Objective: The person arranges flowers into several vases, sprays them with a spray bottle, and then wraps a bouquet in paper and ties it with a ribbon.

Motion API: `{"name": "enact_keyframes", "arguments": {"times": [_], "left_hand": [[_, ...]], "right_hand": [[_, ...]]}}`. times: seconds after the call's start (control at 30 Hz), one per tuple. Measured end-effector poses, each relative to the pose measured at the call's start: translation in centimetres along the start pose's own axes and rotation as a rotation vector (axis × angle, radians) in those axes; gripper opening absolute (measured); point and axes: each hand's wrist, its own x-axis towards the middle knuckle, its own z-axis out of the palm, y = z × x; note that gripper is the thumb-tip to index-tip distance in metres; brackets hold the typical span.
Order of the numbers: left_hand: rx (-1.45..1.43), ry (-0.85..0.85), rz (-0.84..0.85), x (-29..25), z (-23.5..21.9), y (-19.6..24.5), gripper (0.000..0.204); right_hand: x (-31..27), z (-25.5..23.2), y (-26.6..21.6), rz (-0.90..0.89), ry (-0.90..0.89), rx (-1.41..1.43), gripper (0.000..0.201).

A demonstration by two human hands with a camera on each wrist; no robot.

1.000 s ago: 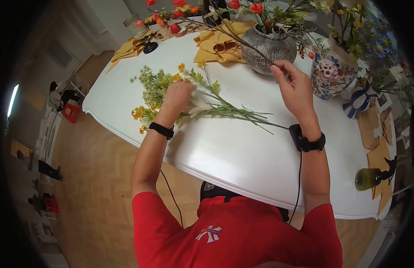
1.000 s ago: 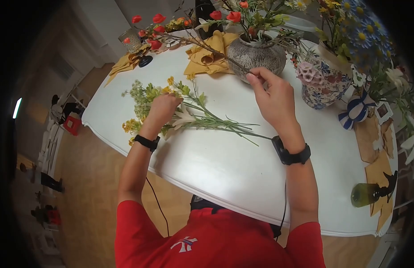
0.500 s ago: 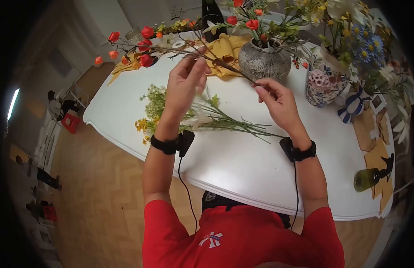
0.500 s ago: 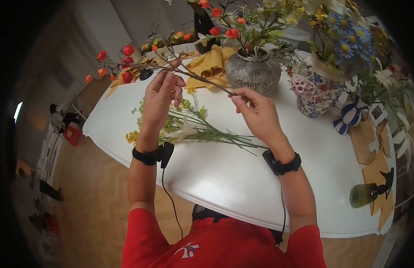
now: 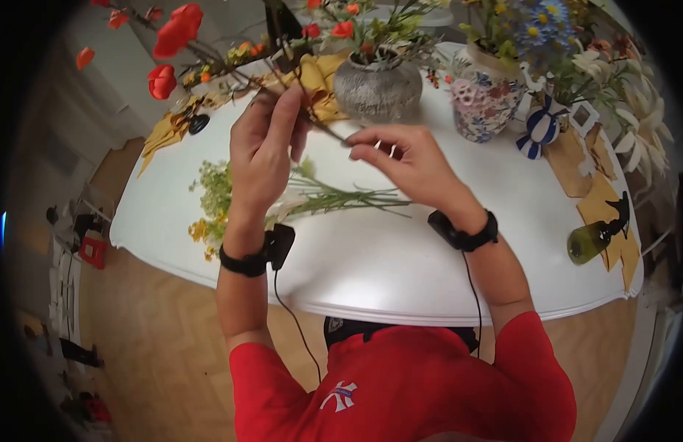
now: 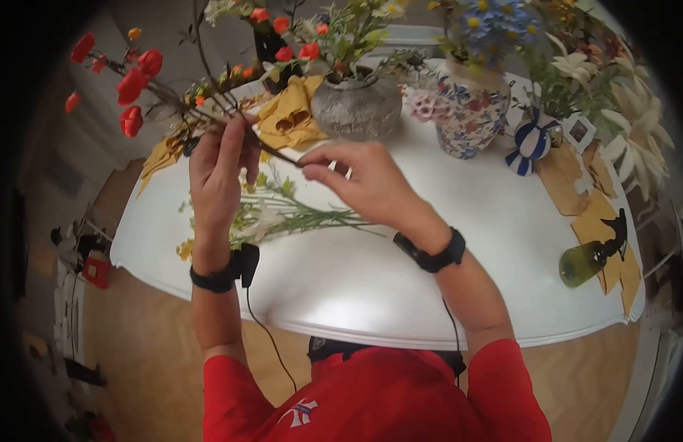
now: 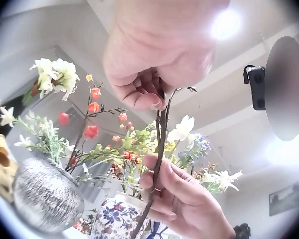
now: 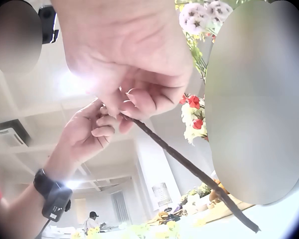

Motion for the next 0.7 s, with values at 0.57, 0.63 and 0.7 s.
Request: {"name": "enact_keyframes", "arguments": {"times": [0.57, 0.63, 0.7], "left_hand": [[-0.241, 0.082, -0.582, -9.7, -8.2, -4.8, 0.026], [-0.267, 0.095, -0.64, -10.6, -8.3, -5.5, 0.025], [-0.295, 0.132, -0.674, -10.9, -8.3, -6.4, 0.026]], "right_hand": [[0.2, 5.2, 9.6, 0.104, -0.589, -0.611, 0.025], [0.3, 6.0, 10.6, 0.103, -0.623, -0.643, 0.02], [0.6, 6.6, 11.1, 0.097, -0.63, -0.653, 0.017]]}}
